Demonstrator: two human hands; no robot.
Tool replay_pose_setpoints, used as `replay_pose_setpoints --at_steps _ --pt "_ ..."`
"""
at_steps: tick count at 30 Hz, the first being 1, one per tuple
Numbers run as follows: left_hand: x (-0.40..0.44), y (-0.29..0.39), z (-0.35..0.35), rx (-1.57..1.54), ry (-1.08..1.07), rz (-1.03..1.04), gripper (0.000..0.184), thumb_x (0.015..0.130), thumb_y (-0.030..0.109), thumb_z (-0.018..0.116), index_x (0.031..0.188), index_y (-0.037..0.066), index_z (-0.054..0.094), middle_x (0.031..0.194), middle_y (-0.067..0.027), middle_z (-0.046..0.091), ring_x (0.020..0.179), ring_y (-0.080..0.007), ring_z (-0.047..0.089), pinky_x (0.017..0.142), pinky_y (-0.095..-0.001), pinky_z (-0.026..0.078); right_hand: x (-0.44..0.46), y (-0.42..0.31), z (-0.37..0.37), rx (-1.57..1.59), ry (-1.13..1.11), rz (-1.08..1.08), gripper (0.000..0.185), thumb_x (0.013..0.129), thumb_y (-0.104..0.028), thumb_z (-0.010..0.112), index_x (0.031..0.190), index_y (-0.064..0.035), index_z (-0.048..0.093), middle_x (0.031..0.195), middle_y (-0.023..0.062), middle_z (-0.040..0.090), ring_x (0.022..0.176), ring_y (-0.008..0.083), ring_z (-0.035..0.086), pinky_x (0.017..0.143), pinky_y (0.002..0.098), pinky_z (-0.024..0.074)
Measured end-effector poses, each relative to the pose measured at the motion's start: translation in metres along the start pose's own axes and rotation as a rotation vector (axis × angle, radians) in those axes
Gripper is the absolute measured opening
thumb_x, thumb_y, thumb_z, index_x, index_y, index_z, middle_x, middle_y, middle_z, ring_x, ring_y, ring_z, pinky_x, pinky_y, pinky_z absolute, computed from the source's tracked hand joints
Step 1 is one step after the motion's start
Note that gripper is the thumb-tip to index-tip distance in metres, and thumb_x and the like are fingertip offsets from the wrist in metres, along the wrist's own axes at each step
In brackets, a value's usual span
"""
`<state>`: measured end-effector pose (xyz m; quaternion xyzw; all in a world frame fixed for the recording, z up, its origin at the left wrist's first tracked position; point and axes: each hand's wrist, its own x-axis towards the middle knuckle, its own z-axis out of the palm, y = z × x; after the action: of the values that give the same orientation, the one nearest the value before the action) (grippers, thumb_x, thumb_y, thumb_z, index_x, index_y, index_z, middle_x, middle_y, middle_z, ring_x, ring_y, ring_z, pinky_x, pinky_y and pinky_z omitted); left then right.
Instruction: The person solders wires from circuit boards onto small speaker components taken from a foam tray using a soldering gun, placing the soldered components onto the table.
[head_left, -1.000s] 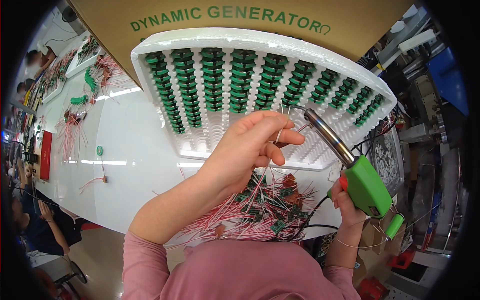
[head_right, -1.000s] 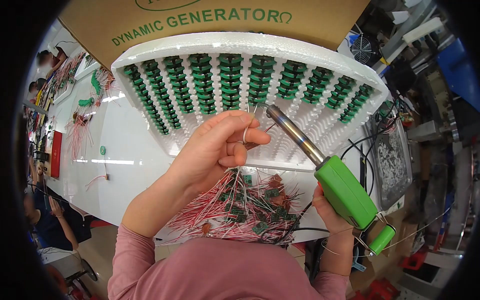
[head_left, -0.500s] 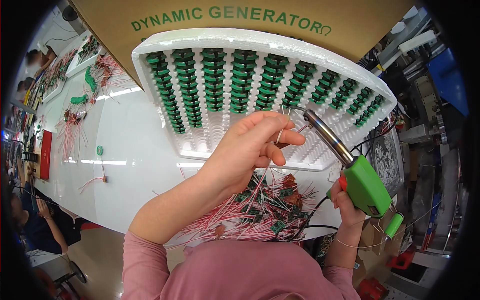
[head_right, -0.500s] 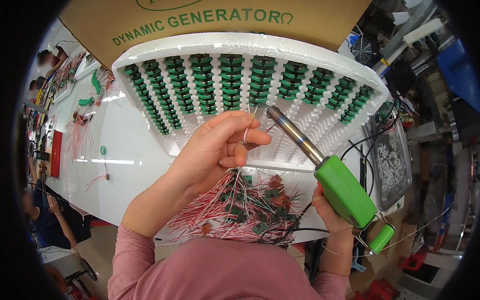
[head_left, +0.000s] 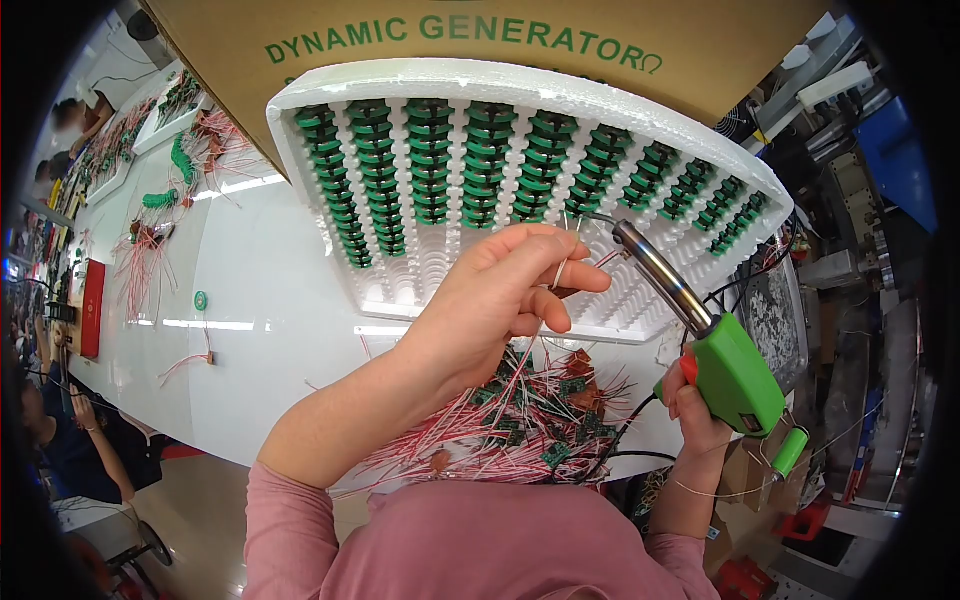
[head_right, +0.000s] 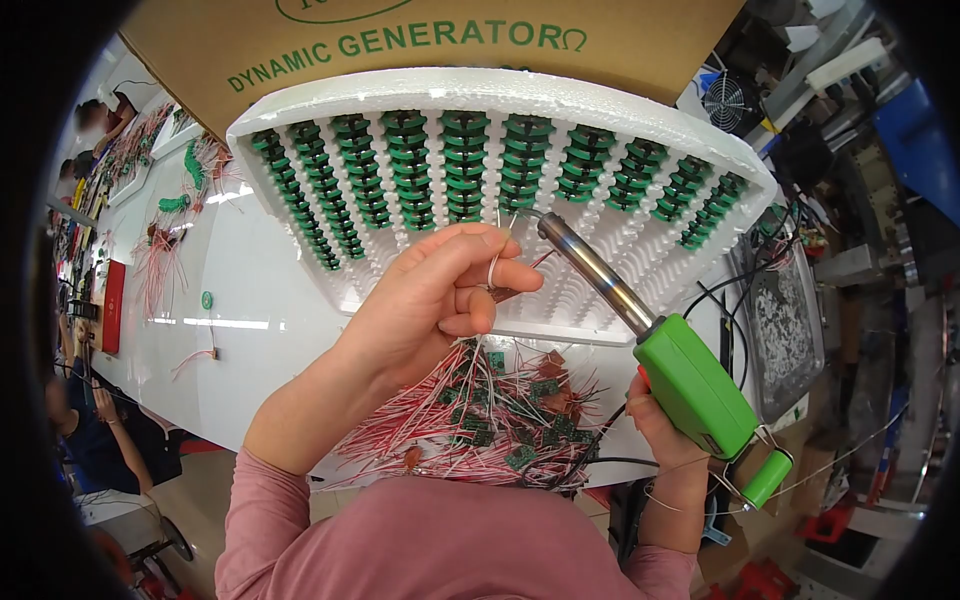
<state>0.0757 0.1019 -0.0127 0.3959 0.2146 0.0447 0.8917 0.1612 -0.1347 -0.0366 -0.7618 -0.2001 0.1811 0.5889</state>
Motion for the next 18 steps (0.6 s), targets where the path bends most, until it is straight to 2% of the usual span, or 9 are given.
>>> replay_pose_setpoints --at_steps 10,12,13,15,18 --pt "0.000 -0.001 0.000 -0.008 -0.003 0.007 0.018 0.085 0.022 0.051 0.091 0.005 0.053 0.083 -0.0114 0.063 0.048 -0.0058 0.048 0.042 -0.0156 0.036 -0.001 0.004 -0.002 -0.028 0.004 -0.041 0.008 0.072 -0.010 0.061 0.072 -0.0026 0.058 0.052 0.0013 0.051 0.044 0.0078 0.048 0.042 0.0209 0.0378" --pt "0.000 -0.001 0.000 -0.008 -0.002 0.005 0.018 0.085 0.022 0.051 0.091 0.005 0.053 0.083 -0.0113 0.063 0.048 -0.0058 0.048 0.042 -0.0155 0.036 -0.001 0.007 -0.004 -0.029 -0.059 -0.106 0.016 0.074 -0.012 0.058 0.087 -0.0032 0.053 0.052 0.0016 0.048 0.045 0.0081 0.043 0.041 0.0207 0.0344" --pt "0.000 -0.001 0.000 -0.007 -0.002 0.004 0.018 0.085 0.022 0.051 0.091 0.005 0.053 0.083 -0.0112 0.063 0.048 -0.0059 0.048 0.042 -0.0155 0.036 -0.001 0.014 -0.007 -0.051 -0.105 -0.161 0.028 0.077 -0.014 0.055 0.103 -0.0037 0.049 0.053 0.0021 0.045 0.045 0.0083 0.039 0.041 0.0206 0.0310" --pt "0.000 -0.001 -0.001 -0.008 0.000 0.003 0.018 0.085 0.022 0.051 0.091 0.005 0.053 0.083 -0.0112 0.063 0.048 -0.0058 0.048 0.042 -0.0155 0.036 -0.001 0.016 -0.008 -0.029 -0.172 -0.225 0.041 0.079 -0.015 0.052 0.119 -0.0043 0.045 0.054 0.0026 0.042 0.045 0.0085 0.035 0.040 0.0206 0.0277" --pt "0.000 -0.001 -0.001 -0.006 0.003 0.004 0.018 0.085 0.022 0.051 0.092 0.005 0.053 0.083 -0.0112 0.063 0.048 -0.0055 0.048 0.042 -0.0153 0.036 -0.002 0.012 -0.009 -0.032 -0.186 -0.266 0.041 0.079 -0.014 0.051 0.118 -0.0041 0.044 0.053 0.0026 0.041 0.045 0.0087 0.035 0.040 0.0209 0.0277"
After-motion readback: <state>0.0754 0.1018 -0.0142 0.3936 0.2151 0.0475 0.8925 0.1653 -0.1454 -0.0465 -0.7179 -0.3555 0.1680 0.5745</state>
